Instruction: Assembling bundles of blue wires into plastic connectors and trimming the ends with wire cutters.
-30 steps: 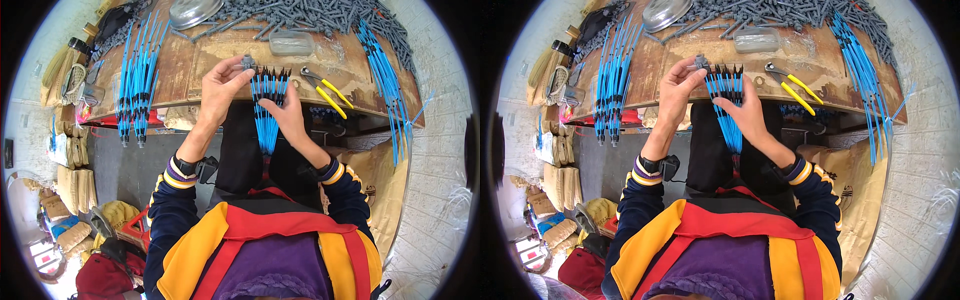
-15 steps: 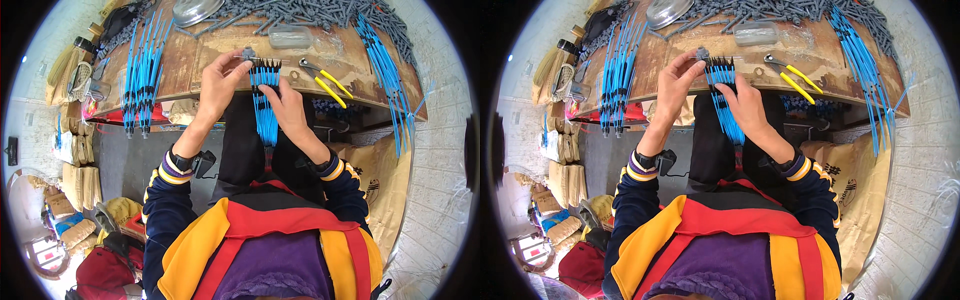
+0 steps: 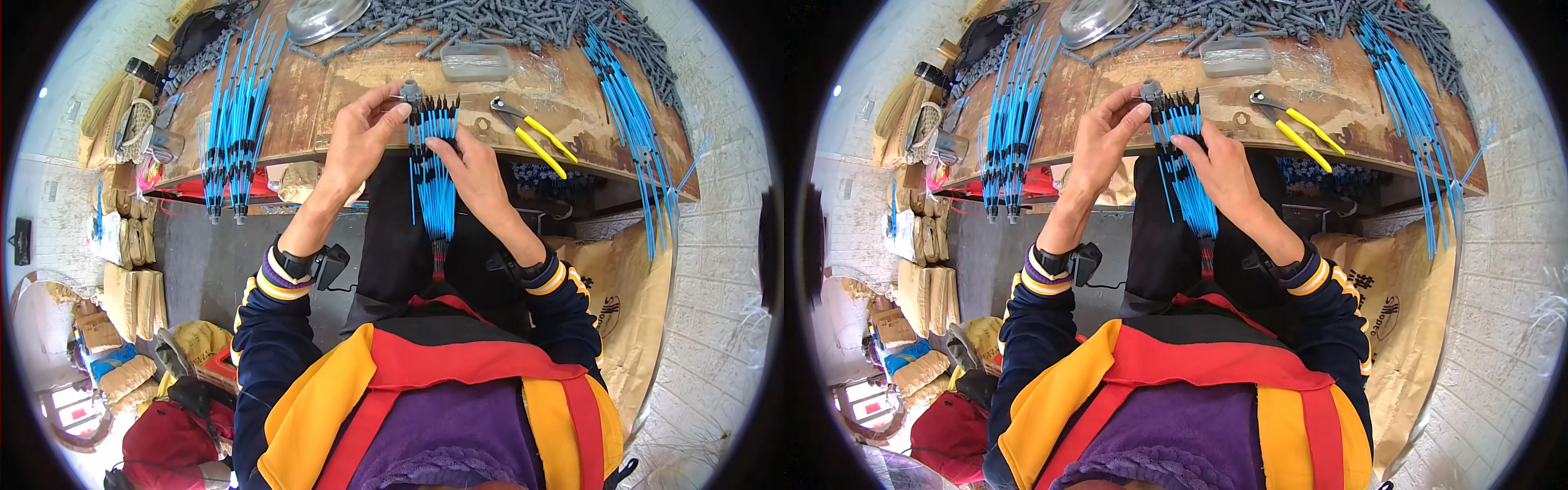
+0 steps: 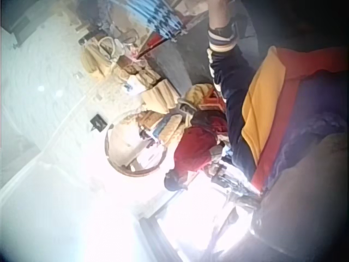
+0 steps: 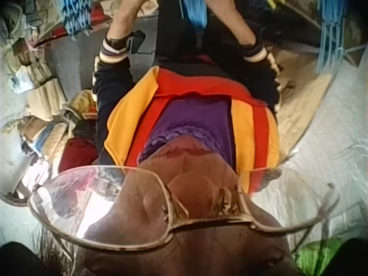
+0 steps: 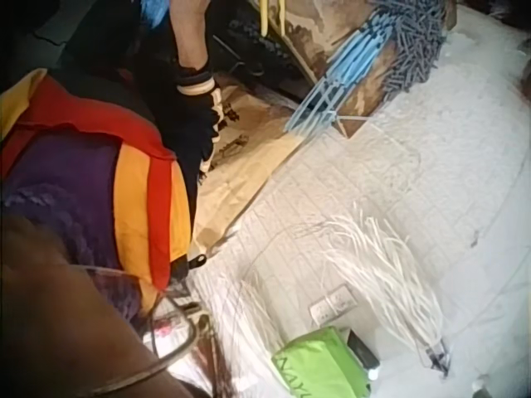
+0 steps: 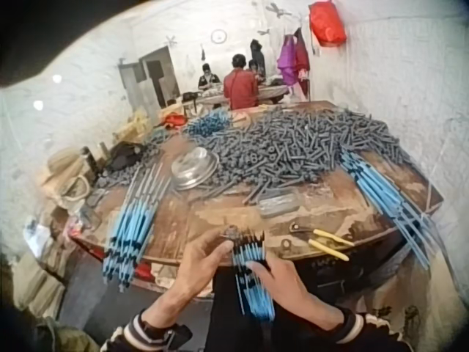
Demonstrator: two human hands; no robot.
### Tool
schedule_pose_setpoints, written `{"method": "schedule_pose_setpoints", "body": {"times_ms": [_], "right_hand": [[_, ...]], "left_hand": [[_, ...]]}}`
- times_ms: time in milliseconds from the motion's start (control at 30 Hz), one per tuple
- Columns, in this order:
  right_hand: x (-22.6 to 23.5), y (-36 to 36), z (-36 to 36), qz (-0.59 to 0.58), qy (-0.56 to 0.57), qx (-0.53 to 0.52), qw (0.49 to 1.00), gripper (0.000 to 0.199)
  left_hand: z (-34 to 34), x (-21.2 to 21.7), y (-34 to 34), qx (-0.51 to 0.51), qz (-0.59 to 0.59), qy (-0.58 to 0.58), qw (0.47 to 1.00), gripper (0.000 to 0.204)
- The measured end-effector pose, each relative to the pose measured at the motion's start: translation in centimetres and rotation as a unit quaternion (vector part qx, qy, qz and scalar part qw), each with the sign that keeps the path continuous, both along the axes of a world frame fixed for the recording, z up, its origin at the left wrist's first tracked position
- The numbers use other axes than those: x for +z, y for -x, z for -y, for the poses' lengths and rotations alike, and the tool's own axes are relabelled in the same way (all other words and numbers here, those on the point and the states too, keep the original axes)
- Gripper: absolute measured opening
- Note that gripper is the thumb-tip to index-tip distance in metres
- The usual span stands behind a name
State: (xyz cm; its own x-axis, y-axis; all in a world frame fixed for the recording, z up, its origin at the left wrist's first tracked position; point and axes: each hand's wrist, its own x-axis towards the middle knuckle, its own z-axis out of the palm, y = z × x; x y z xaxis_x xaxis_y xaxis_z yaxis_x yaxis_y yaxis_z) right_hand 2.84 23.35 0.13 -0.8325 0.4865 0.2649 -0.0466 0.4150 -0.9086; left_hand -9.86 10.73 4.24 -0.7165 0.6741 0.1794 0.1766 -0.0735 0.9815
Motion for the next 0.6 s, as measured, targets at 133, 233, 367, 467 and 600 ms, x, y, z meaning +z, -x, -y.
{"method": "schedule_pose_setpoints", "body": {"times_ms": [133, 233, 367, 467, 600], "right_hand": [[0.6, -0.1, 0.2, 0.005, 0.01, 0.005, 1.0, 0.025], [0.8, -0.2, 0.4, 0.02, 0.005, -0.004, 1.0, 0.025], [0.5, 0.0, -0.1, 0.026, 0.004, -0.009, 1.0, 0.025], [0.6, 0.1, -0.2, 0.012, 0.026, 0.033, 0.999, 0.025], [1.2, 0.3, -0.3, 0.024, 0.069, 0.068, 0.995, 0.026]], "left_hand": [[0.1, -0.1, 0.1, 0.02, 0.022, 0.012, 0.999, 0.04], [0.1, 0.1, 0.0, 0.012, 0.037, 0.007, 0.999, 0.041], [-0.1, 0.5, -0.4, 0.011, 0.019, 0.023, 0.999, 0.04], [0.0, 0.3, -0.2, 0.012, 0.016, 0.023, 1.0, 0.04], [0.2, 0.1, 1.0, -0.021, 0.054, -0.01, 0.998, 0.039]]}}
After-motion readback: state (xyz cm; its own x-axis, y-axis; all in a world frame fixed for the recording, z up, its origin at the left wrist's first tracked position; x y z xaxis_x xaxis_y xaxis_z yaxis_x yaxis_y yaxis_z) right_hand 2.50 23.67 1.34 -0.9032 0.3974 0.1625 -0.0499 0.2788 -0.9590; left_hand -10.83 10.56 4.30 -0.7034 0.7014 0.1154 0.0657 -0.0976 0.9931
